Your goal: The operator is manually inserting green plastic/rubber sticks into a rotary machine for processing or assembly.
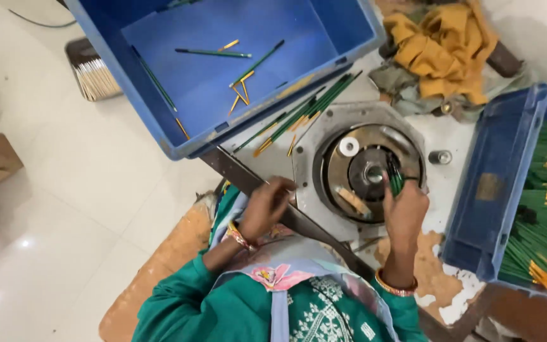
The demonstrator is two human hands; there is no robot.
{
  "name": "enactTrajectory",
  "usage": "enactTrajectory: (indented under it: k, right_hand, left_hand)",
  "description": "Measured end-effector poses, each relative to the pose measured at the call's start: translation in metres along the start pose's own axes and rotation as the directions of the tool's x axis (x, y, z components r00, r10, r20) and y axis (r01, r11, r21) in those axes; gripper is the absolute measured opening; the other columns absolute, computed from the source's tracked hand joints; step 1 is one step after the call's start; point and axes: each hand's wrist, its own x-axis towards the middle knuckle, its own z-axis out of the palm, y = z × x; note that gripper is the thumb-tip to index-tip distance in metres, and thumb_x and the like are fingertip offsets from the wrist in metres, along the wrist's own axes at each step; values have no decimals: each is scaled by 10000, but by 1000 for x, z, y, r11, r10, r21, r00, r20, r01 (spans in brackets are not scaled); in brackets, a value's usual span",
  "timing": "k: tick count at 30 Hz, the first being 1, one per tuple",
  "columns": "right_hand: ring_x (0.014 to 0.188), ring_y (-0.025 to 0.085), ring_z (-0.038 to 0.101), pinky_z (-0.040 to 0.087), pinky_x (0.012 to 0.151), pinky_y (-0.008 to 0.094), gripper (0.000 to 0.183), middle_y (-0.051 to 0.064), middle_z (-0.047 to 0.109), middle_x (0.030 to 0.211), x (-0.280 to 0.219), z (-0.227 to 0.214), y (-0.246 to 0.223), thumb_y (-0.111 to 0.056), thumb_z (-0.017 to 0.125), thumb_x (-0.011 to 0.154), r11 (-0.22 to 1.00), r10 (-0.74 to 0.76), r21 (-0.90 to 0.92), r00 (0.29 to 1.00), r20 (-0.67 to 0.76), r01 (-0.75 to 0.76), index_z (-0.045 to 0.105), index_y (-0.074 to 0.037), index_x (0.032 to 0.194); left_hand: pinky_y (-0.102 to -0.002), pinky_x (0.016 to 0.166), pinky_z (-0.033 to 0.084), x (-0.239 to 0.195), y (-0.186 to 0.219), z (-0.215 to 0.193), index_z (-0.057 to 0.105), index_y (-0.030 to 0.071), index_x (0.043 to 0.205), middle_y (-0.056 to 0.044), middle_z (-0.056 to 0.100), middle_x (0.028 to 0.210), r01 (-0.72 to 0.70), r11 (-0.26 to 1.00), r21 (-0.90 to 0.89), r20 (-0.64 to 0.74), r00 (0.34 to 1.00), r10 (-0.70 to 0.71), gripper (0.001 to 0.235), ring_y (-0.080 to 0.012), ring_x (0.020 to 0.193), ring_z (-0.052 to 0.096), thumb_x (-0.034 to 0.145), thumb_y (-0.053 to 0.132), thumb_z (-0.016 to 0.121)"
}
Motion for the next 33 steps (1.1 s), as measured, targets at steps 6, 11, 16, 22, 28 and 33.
enactTrajectory:
  k: [6,11,16,22,28,33]
  right_hand:
    - [744,471,649,494,663,542,367,259,649,785,0,39,43,-332,801,964,991,-31,-130,999,6,32,662,-1,886]
    - [710,477,647,496,639,540,328,267,651,777,-17,33,19,-280,774,939,988,9,-154,995,-98,-24,716,3,1093]
    - [706,476,648,491,623,531,306,268,649,773,-9,-1,2,-278,771,986,996,-33,-91,996,-84,26,720,17,1050]
    - [904,215,728,559,831,402,215,150,751,960,-25,-108,37,-174,774,1106,971,33,237,971,-238,25,718,34,1114]
    - [902,291,745,537,796,407,184,191,763,1031,-17,-114,283,-190,734,1099,944,183,-242,968,-172,-222,691,-34,1186]
    - [997,374,696,558,930,478,340,213,734,1067,-37,-87,418,-195,869,824,901,79,-431,995,62,-45,759,-68,1120]
  left_hand:
    - [-498,725,507,-2,-49,-33,654,69,1153,-170,640,985,216,827,519,-336,941,-35,204,-397,859,640,969,142,705]
    - [-455,814,548,7,-28,-66,634,86,1198,-191,672,1109,97,779,619,-478,833,277,243,-380,1019,649,958,95,666]
    - [-455,873,559,16,-60,-59,628,45,1300,-180,699,1054,31,701,713,-360,874,327,348,-355,1065,655,953,59,643]
    - [-430,717,578,35,-67,-54,656,74,1221,-167,717,1028,71,625,777,-299,916,268,264,-322,923,688,963,24,634]
    - [-457,690,570,20,-55,-71,665,85,1212,-158,698,990,134,691,710,-346,921,177,338,-339,868,685,879,127,699]
    - [-497,817,560,5,-40,-79,647,96,1144,-145,680,1060,115,731,672,-393,893,220,257,-364,955,662,895,128,701]
